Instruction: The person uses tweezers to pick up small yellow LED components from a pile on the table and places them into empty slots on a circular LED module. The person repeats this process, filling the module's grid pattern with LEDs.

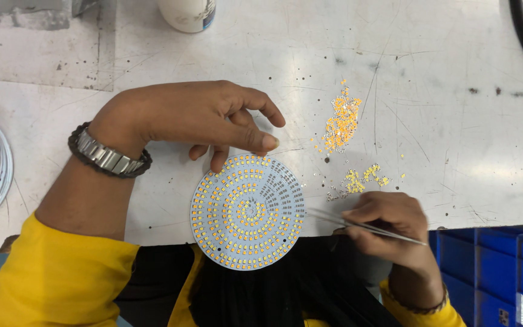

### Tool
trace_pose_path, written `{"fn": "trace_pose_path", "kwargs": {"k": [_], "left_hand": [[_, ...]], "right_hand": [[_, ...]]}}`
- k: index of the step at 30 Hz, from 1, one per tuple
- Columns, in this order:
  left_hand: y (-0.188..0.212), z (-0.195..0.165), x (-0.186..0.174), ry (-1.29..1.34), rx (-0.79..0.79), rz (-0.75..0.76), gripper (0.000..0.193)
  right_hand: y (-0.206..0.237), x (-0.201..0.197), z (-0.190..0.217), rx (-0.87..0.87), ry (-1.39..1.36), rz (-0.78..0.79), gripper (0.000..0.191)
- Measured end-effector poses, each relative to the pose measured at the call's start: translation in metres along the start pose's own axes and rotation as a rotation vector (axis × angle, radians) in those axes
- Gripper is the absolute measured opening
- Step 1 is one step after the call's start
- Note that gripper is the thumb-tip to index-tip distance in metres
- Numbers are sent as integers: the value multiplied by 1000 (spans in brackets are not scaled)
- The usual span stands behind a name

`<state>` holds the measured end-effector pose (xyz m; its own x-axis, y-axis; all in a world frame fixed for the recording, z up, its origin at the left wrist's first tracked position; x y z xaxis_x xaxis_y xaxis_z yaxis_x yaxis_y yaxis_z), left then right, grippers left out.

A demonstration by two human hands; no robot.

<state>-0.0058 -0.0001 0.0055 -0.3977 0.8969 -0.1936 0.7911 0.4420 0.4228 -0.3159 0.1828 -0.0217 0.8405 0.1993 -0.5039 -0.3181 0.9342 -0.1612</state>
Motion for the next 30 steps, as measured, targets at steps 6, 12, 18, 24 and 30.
{"fn": "trace_pose_path", "kwargs": {"k": [6, 12, 18, 24, 30], "left_hand": [[-2, 3, 1, 6, 2, 20, 75], [1, -5, 5, 42, 75, 42, 74], [36, -1, -9, 128, 267, -341, 58], [128, 50, 89, 335, 180, -876, 36], [141, 114, 223, 632, -35, -537, 40]], "right_hand": [[44, -1, -8, 94, -176, -306, 16], [43, 21, -8, 35, -545, -361, 14], [22, 20, -18, 8, -618, -427, 12], [34, -12, -32, -11, -724, -534, 6], [33, -15, -54, 3, -710, -604, 7]]}}
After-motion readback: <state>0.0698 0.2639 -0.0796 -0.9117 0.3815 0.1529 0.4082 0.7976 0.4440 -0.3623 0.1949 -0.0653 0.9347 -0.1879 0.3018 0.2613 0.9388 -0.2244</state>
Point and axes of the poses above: each hand's wrist, its own y-axis away from the middle knuckle, its own x-axis out of the palm, z = x × y, the point moved 1 cm from there along -y, towards the middle knuckle, and after that the axes turned 1 degree about y, right-handed, at the moved point
